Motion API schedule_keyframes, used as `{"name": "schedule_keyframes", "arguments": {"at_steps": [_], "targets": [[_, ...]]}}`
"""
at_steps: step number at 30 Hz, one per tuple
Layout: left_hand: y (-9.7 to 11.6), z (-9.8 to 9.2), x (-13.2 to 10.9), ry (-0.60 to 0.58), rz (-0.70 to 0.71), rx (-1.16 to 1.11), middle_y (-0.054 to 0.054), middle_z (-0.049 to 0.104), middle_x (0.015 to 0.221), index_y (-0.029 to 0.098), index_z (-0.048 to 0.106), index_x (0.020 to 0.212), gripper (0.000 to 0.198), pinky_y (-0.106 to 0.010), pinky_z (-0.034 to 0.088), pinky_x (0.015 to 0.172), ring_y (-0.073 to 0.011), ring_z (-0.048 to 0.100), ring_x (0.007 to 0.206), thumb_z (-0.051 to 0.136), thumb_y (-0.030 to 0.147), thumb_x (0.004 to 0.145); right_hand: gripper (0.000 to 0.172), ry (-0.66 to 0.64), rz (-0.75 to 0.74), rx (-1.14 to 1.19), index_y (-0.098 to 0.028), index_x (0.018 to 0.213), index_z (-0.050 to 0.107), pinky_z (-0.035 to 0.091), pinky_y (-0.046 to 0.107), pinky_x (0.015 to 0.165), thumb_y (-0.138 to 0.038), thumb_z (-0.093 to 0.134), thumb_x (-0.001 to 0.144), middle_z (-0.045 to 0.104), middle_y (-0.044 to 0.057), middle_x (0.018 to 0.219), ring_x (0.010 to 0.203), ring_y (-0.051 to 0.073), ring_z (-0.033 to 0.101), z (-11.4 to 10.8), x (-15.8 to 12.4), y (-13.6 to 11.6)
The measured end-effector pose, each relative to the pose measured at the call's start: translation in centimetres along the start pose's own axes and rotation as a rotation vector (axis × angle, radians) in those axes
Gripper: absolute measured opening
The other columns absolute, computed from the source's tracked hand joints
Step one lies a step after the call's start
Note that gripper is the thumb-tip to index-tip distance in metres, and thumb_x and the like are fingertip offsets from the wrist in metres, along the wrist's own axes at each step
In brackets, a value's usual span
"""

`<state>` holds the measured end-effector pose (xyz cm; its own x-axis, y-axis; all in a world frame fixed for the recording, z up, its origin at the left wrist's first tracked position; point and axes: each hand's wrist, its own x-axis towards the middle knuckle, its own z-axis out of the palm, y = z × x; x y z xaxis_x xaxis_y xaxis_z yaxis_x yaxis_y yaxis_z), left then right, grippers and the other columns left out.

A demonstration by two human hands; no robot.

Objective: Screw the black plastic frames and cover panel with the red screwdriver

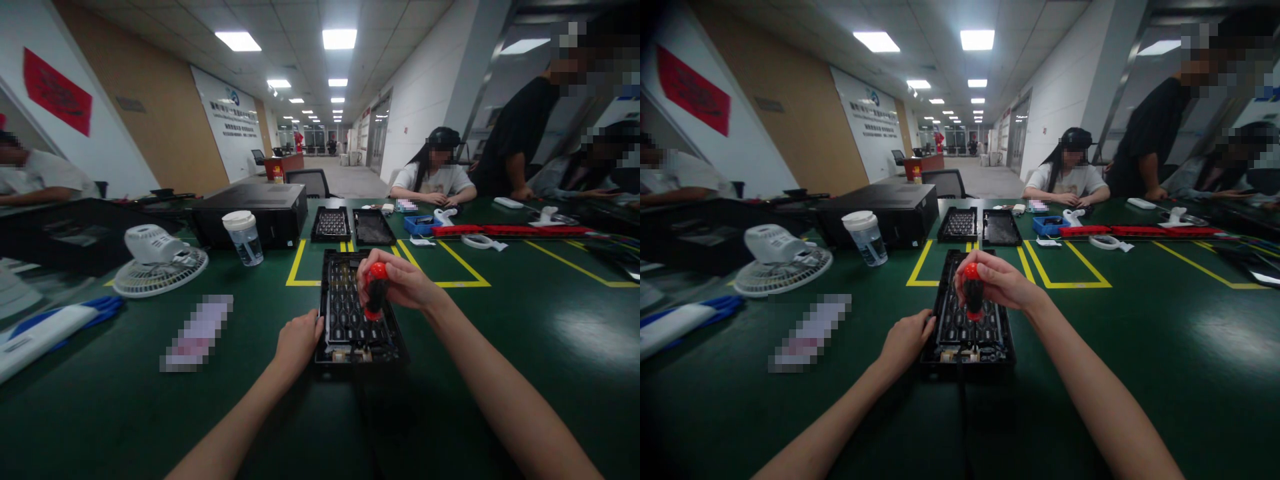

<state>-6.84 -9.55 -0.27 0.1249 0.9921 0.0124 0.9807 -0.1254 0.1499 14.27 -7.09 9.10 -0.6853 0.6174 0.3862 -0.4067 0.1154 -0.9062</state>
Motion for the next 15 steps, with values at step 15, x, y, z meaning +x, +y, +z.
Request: {"name": "schedule_keyframes", "arguments": {"at_steps": [15], "targets": [[0.03,-0.03,0.04,-0.009,-0.004,0.002,-0.007,0.067,0.088,0.023,0.055,0.105,0.036,-0.029,0.046,0.069,-0.0191,0.064,0.081,0.026,0.039,0.091,0.022,0.050,0.000,-0.091,-0.014,0.089,0.047,0.052,0.044,0.069,-0.032,0.057,0.081,0.058,0.006,0.088,0.073,0.018,0.062,-0.22,-0.23,-0.90]]}}
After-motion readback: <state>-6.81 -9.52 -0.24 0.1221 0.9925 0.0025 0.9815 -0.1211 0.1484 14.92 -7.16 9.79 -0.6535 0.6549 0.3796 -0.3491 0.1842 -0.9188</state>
